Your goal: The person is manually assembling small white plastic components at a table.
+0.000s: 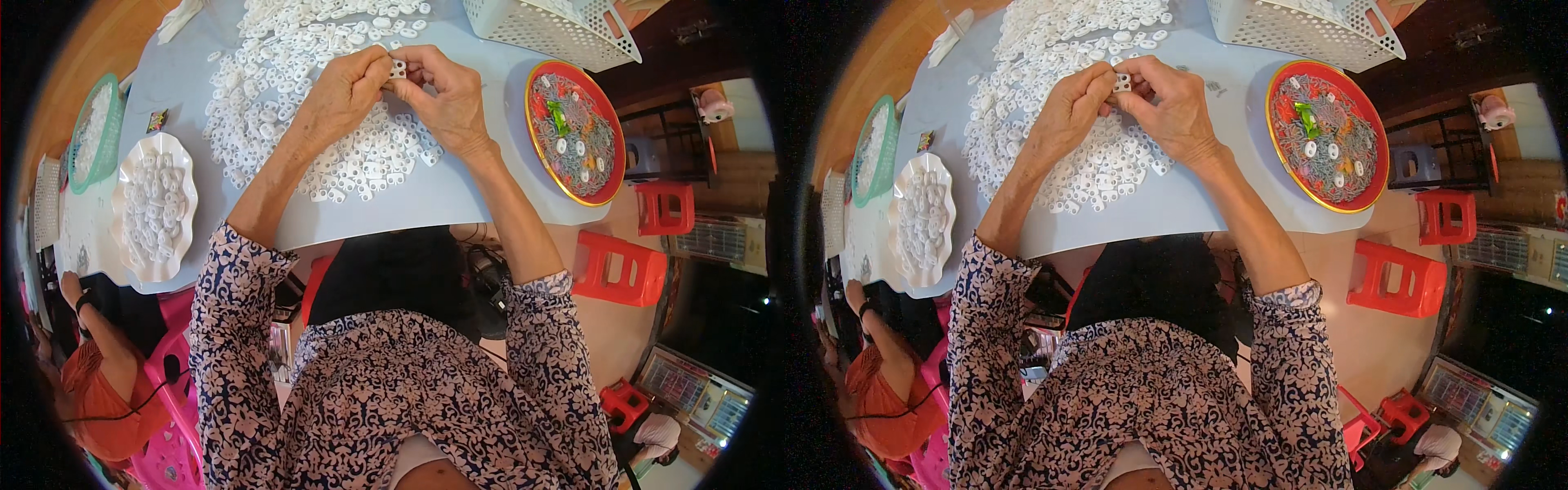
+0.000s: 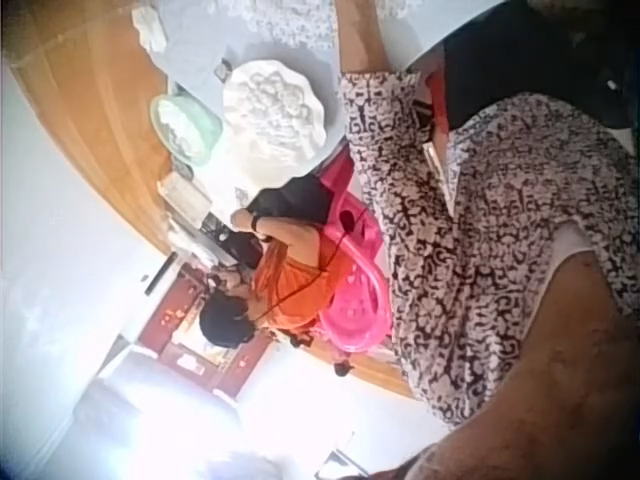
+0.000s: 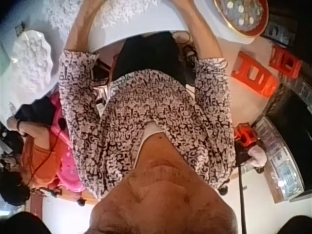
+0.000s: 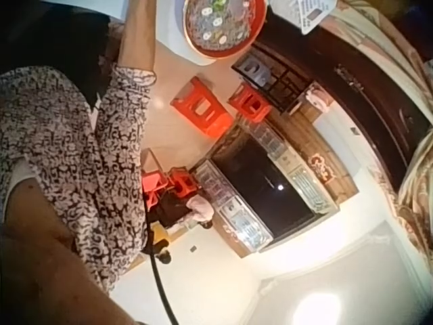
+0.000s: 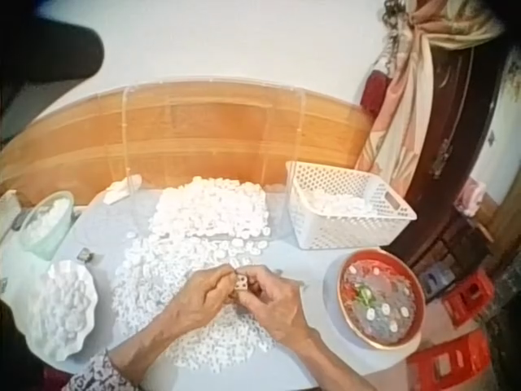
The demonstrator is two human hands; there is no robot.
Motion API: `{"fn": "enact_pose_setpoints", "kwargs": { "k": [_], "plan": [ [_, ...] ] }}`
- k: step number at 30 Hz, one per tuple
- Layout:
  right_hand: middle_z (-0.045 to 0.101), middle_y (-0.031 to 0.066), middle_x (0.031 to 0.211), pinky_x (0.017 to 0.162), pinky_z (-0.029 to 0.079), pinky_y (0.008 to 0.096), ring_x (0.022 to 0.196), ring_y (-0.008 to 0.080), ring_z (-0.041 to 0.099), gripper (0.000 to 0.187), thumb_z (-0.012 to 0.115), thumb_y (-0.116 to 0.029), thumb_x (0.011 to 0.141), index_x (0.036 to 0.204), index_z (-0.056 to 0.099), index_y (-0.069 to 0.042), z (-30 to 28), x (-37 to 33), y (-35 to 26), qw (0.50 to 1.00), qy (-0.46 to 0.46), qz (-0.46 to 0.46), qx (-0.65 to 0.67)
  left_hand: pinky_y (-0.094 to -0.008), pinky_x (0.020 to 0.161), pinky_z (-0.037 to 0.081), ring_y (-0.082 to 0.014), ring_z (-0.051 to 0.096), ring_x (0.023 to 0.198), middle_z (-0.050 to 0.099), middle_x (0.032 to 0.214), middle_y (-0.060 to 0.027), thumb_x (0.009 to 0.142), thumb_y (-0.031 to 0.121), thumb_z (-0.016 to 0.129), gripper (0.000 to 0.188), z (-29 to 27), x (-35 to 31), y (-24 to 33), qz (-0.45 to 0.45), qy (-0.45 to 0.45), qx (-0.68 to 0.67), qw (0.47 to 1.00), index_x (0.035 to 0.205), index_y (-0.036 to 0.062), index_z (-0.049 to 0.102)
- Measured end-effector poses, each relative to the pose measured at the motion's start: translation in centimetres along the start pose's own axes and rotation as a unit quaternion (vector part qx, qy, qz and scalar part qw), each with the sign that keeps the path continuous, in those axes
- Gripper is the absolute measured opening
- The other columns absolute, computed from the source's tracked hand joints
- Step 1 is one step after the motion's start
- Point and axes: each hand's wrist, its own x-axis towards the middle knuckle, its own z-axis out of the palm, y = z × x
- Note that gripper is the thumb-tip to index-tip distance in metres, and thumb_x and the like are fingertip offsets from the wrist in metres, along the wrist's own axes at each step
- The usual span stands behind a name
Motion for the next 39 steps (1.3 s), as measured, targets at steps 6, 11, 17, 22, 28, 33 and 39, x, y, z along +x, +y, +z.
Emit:
{"fn": "enact_pose_setpoints", "kwargs": {
  "k": [6,11,17,22,28,33,39],
  "plan": [
    [0.060,0.0061,0.067,0.056,0.049,0.0264,0.059,0.0136,0.058,0.024,0.072,-0.007,0.072,0.093,0.060,-0.004,0.0,-0.1,0.5,1.000,0.009,-0.007,-0.007,-0.0278,0.051,0.038,-0.0108,0.042,0.055,0.047,0.060,-0.0046,0.095,0.021,0.041,0.028,0.0,0.0,-0.3,0.036,-0.007,0.036,0.999,0.078,-0.0001,0.049],
    [0.062,0.0065,0.068,0.055,0.049,0.0263,0.058,0.0142,0.060,0.023,0.072,-0.006,0.072,0.091,0.060,-0.003,0.0,-0.2,0.6,1.000,0.010,-0.017,-0.009,-0.0286,0.050,0.036,-0.0113,0.040,0.055,0.045,0.059,-0.0046,0.095,0.022,0.041,0.030,0.0,-0.1,-0.4,0.025,-0.013,0.047,0.999,0.076,0.0001,0.047],
    [0.064,0.0069,0.068,0.054,0.049,0.0259,0.057,0.0133,0.060,0.019,0.073,-0.007,0.071,0.085,0.060,-0.003,-0.2,-0.2,0.6,1.000,0.009,-0.023,-0.001,-0.0285,0.052,0.035,-0.0116,0.037,0.056,0.041,0.059,-0.0037,0.093,0.021,0.041,0.028,-0.2,-0.1,-0.2,0.013,-0.032,0.033,0.999,0.074,0.0007,0.046],
    [0.065,0.0065,0.069,0.054,0.049,0.0239,0.058,0.0105,0.060,0.016,0.072,-0.007,0.073,0.084,0.062,-0.001,-0.3,-0.3,0.5,1.000,-0.009,0.005,0.021,-0.0292,0.054,0.037,-0.0118,0.039,0.058,0.043,0.060,-0.0039,0.093,0.022,0.040,0.029,-0.3,-0.2,0.1,-0.001,-0.050,0.030,0.998,0.074,0.0006,0.046],
    [0.065,0.0034,0.072,0.057,0.049,0.0210,0.062,0.0069,0.058,0.015,0.068,-0.007,0.080,0.093,0.065,0.000,-0.1,-0.2,1.0,0.988,-0.022,0.074,0.137,-0.0242,0.061,0.038,-0.0093,0.041,0.066,0.045,0.069,0.0001,0.096,0.022,0.041,0.026,-1.1,0.0,0.4,-0.031,-0.068,0.039,0.996,0.082,0.0014,0.050],
    [0.064,0.0024,0.074,0.059,0.048,0.0200,0.064,0.0068,0.058,0.017,0.063,-0.007,0.084,0.098,0.064,0.001,-0.4,0.3,0.4,0.983,-0.023,0.094,0.157,-0.0281,0.054,0.037,-0.0115,0.041,0.058,0.045,0.061,-0.0026,0.094,0.021,0.042,0.025,-1.0,0.1,0.4,0.021,-0.045,0.047,0.998,0.078,0.0025,0.049],
    [0.063,0.0012,0.072,0.057,0.046,0.0202,0.062,0.0064,0.056,0.011,0.062,-0.008,0.085,0.091,0.065,0.001,-0.7,1.6,0.2,0.983,0.075,0.067,0.154,-0.0241,0.055,0.037,-0.0081,0.043,0.061,0.047,0.066,0.0001,0.090,0.014,0.046,0.015,-0.9,0.4,-0.1,0.035,0.047,-0.004,0.998,0.083,0.0030,0.053]
  ]
}}
